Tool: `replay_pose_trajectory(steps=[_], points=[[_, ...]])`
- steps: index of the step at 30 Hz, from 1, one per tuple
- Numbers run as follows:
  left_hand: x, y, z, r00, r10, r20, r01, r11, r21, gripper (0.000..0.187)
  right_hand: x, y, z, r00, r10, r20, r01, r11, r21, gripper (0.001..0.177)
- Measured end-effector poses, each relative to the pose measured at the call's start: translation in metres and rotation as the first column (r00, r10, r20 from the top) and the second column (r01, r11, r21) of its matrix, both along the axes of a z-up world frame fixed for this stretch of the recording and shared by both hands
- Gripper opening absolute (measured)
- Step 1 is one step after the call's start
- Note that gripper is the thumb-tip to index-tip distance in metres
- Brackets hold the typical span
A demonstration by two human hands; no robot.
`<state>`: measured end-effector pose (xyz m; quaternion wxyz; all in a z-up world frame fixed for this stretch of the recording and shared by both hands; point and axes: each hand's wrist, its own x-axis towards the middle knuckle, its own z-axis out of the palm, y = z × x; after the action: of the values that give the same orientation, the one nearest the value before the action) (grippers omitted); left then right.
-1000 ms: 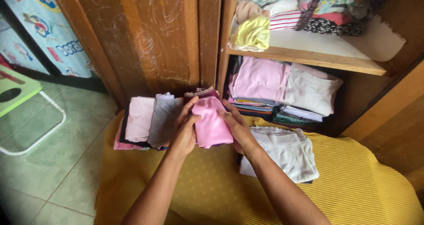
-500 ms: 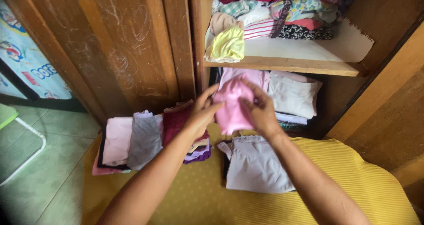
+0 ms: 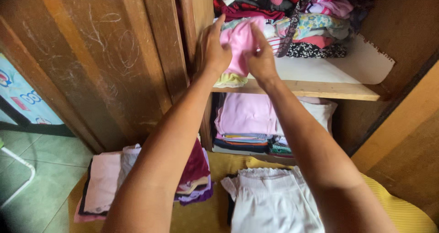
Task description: The person organizes clothes by picking folded garments from a mattress and placing them onto closet shelves by hand.
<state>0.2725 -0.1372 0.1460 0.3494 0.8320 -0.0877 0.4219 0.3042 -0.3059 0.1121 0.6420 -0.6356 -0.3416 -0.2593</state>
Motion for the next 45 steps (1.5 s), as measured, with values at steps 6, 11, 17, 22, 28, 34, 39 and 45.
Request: replay_pose_trajectory(steps=[6,11,17,22,28,34,39,45], points=[[0.035,0.008,-0.065,0.987,0.122,-0.109,-0.117,0.992,0.048,0.048,0.064,0.010,-0.048,0.971,-0.240,-0.013,0.218,0.904,-0.367,0.074],[0.053,0.015,-0.086,0.989,0.081,-0.126,-0.065,0.990,0.126,0.028,0.048,0.008,-0.043,0.922,-0.388,-0.008,0.325,0.782,-0.533,0.066],[-0.001,0.013,-0.087,0.994,-0.098,0.038,0.095,0.993,0.071,0.043,0.002,0.005,-0.039,0.956,-0.262,0.134,0.289,0.923,-0.253,0.055],[-0.108,0.034,-0.097,0.957,-0.256,0.138,0.241,0.964,0.114,0.050,-0.093,0.001,-0.073,0.784,-0.428,0.450,0.533,0.835,-0.133,0.039],[-0.228,0.090,-0.146,0.986,-0.138,-0.094,0.147,0.984,0.101,0.036,-0.200,0.037,-0.147,0.911,-0.069,-0.408,-0.065,0.950,-0.306,0.032],[-0.297,0.114,-0.205,0.994,0.096,-0.044,-0.087,0.982,0.167,0.048,-0.253,0.082,-0.164,0.928,-0.015,-0.373,-0.122,0.932,-0.341,0.038],[-0.312,0.102,-0.209,0.975,0.220,-0.018,-0.213,0.961,0.179,0.070,-0.250,0.099,-0.173,0.861,-0.101,-0.499,-0.109,0.920,-0.376,0.027],[-0.314,0.100,-0.205,0.990,0.104,-0.096,-0.110,0.992,-0.060,0.080,-0.275,0.102,-0.179,0.898,0.050,-0.437,-0.137,0.976,-0.169,0.012]])
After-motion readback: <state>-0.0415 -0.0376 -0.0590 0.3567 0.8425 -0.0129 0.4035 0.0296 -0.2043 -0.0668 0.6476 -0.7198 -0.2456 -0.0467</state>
